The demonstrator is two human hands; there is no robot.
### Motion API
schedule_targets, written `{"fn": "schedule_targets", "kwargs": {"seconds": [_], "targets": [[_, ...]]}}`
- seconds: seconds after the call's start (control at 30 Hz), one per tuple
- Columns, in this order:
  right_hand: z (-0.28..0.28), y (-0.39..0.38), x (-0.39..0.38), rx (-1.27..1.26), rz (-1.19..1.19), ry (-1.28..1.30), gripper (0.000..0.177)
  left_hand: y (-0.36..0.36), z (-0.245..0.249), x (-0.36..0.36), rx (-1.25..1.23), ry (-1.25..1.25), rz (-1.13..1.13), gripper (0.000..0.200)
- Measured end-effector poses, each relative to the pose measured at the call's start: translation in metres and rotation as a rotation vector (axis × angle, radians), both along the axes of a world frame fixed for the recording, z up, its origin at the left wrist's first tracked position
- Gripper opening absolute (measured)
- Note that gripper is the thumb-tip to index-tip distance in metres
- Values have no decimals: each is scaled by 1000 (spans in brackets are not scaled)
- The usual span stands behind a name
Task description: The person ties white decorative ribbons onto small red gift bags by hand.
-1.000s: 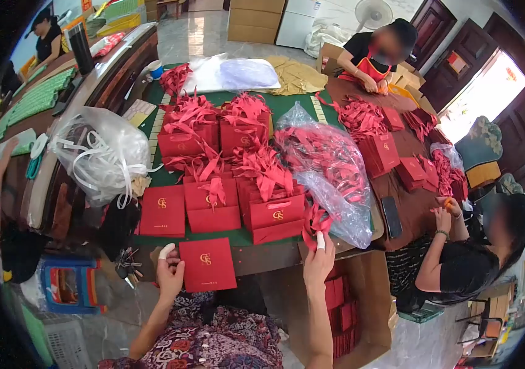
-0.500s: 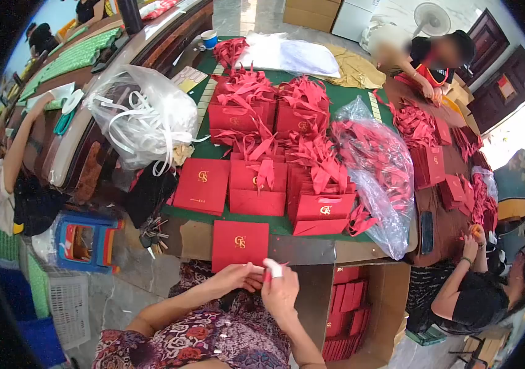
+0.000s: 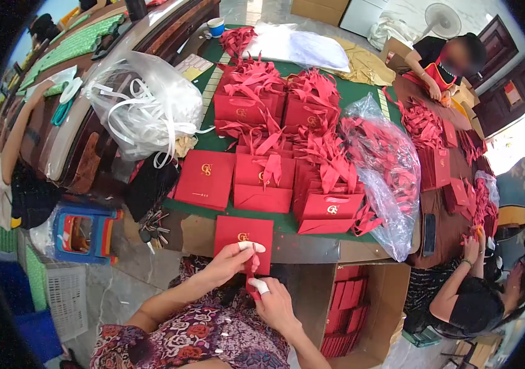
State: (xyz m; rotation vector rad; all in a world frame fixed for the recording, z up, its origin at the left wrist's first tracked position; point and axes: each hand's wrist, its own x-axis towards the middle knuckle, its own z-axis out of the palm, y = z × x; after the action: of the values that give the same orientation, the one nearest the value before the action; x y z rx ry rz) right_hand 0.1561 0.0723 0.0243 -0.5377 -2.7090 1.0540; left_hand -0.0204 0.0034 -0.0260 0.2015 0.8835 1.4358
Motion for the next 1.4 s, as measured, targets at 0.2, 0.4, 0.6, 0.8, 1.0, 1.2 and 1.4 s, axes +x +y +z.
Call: {"fn": "schedule_targets", "kwargs": {"seconds": [0.2, 0.4, 0.6, 0.8, 1.0, 1.2, 1.4], "targets": [[23, 19, -12, -326, -172, 31, 47, 0, 0, 3, -61, 546, 120, 26], [-20, 26, -36, -660, -430, 212, 22, -9, 21, 12, -69, 988, 20, 33], [-23, 32, -46, -902, -451, 267, 11, -6, 17, -3, -16, 1017, 34, 29], [-30, 41, -45, -691, -575, 325, 13, 19, 9, -39, -13, 1770, 83, 47], [-31, 45, -68, -428, -525, 184, 12, 32, -4, -38, -98, 1954, -49, 59], [-52, 48, -80, -382, -616, 153, 12, 32, 4, -38, -91, 1903, -28, 46], [-44, 50, -87, -331, -608, 156, 13, 31, 5, -36, -57, 1843, 16, 32]]}}
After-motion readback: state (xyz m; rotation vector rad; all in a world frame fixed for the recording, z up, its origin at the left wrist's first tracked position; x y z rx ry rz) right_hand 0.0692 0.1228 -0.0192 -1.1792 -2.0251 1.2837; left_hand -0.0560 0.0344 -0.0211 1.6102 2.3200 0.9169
